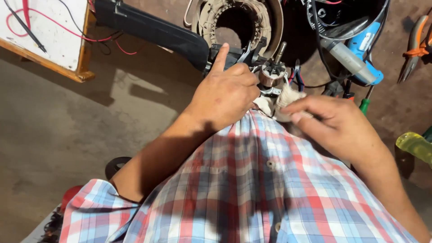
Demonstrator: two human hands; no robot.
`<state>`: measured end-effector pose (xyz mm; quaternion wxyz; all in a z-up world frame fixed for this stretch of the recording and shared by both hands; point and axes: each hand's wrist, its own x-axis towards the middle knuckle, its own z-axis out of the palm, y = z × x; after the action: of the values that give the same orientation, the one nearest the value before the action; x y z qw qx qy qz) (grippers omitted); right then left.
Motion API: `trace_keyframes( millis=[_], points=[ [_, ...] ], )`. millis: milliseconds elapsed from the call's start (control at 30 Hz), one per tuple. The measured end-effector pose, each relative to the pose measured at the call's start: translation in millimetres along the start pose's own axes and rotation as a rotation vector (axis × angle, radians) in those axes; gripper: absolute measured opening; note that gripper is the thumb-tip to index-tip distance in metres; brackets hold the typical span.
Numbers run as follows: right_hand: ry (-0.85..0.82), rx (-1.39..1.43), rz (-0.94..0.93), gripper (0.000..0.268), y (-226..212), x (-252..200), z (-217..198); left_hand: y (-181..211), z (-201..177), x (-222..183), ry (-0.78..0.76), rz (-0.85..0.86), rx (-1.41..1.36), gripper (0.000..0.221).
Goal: Disassembling an electric motor, cleaning the internal components with a cloth, and applying lubricant to the shaft and bearings using a syringe.
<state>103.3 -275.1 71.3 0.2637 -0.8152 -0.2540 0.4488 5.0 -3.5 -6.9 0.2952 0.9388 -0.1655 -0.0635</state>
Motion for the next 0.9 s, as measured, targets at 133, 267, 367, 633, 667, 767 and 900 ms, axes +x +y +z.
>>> trace_keyframes(
  millis=[133,267,367,633,667,767,900],
  points=[
    [-0.104,0.045,0.057,0.056,-1,22,13,0,5,-5,0.137,0.063,0.032,0.022],
    [-0.137,-0.169,0.31,0.067,-12,12,0,-1,13,-6,0.175,0.056,0.072,0.024],
    [0.181,-0.36,0.24,0.038,10,-10,1,-1,18,-10,0.219,0.07,0.103,0.03],
    [0.119,0.157,0.141,0.021,57,-25,28,16,4,-34,0.332,0.133,0.205,0.018],
    [0.118,0.163,0.138,0.021,60,-24,32,23,0,-38,0.327,0.133,0.208,0.018],
    [0.071,0.196,0.016,0.02,65,-22,44,40,-10,-48,0.397,0.138,0.232,0.029],
    [0.107,0.257,-0.085,0.024,70,-20,64,52,-12,-65,0.427,0.13,0.184,0.014]
  ],
)
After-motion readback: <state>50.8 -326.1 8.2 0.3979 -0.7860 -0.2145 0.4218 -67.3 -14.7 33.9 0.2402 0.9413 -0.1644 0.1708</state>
